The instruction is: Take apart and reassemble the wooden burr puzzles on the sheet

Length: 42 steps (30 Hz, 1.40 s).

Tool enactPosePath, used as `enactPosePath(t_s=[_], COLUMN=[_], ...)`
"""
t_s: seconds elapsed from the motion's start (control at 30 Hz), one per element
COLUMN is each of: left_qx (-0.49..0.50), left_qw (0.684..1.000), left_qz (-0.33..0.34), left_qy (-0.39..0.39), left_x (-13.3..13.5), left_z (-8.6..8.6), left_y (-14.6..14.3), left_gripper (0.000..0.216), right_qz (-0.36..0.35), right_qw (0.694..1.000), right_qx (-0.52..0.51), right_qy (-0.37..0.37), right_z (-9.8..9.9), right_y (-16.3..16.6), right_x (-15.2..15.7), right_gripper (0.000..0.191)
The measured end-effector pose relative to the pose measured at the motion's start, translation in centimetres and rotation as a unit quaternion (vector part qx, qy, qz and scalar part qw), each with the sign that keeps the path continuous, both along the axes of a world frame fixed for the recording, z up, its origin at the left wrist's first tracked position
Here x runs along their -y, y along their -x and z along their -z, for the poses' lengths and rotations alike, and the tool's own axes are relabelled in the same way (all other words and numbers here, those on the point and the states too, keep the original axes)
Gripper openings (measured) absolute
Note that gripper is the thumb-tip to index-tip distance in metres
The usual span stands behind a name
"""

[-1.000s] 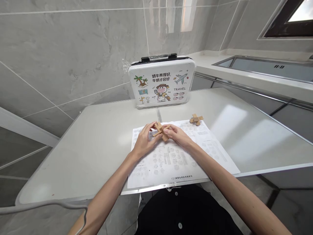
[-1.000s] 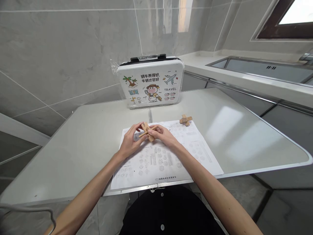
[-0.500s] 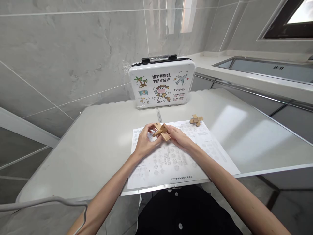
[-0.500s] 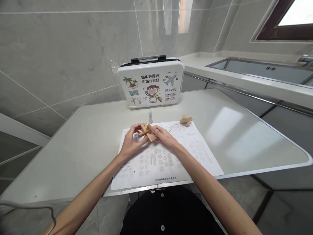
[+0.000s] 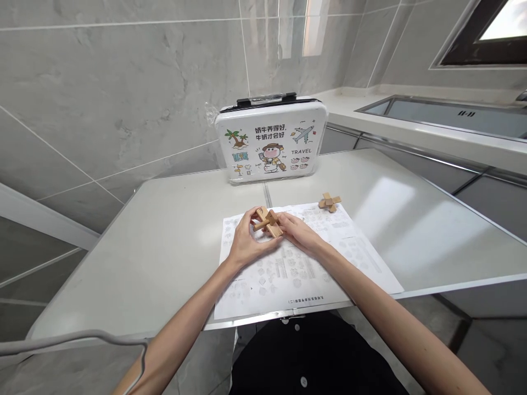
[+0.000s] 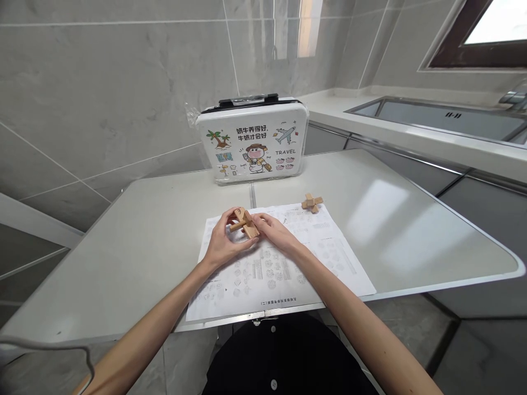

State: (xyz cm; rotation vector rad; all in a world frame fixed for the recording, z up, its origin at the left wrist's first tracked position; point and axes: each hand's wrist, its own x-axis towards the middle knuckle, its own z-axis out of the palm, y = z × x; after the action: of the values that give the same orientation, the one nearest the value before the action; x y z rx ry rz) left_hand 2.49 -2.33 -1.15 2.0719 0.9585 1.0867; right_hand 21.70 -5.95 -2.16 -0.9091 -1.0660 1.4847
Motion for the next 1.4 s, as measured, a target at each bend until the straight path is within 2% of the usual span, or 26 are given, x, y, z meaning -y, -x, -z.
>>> enactPosePath(t_s=[0.1,0.23,0.43,0.53,0.67,0.83,0.93,1.2,1.4], left_qx=[0.021,0.055,0.02,-0.004,-0.018,-0.013,-0.019,-0.027,-0.031], left_qw=[1.0,0.998,1.0,1.0,0.999,0.998,0.997,0.998,0.998], left_qz=[-0.021,-0.037,-0.017,-0.014,-0.029,-0.052,-0.055,-0.053,-0.051], left_qy=[-0.005,0.007,-0.005,-0.004,0.011,0.04,0.045,0.033,0.036], left_x=[-0.2,-0.4,-0.5,-0.7,-1.0,-1.3,-1.4,-1.5,-1.6], left_z=[-0.1,-0.2,0.1,0.5,1.2,1.7,1.9,2.4,2.6], left_y=[0.0,0.1,0.1,0.2,0.2,0.2,0.2,0.2,0.2], left_gripper=[0.082,0.081,0.081,0.088,0.094,0.079,0.071,0.059,0.058], right_qz=[-0.024,-0.017,-0.061,-0.025,0.062,0.173,0.214,0.245,0.245], right_qw=[0.999,1.0,0.998,1.0,0.997,0.982,0.97,0.95,0.941], right_qx=[-0.044,-0.023,-0.001,-0.007,-0.026,-0.068,-0.103,-0.187,-0.225], right_qy=[0.001,0.013,0.015,0.015,0.027,0.041,0.048,0.055,0.059], right_z=[-0.4,0.0,0.7,0.8,1.3,2.4,3.1,4.0,4.3], right_y=[0.0,-0.1,-0.1,-0.2,-0.7,-1.7,-2.3,-3.6,-4.1], right_x=[0.0,-0.3,-0.4,-0.6,-1.1,-1.9,-2.3,-3.0,-3.4], right_gripper=[0.058,0.05,0.045,0.045,0.045,0.038,0.036,0.024,0.023])
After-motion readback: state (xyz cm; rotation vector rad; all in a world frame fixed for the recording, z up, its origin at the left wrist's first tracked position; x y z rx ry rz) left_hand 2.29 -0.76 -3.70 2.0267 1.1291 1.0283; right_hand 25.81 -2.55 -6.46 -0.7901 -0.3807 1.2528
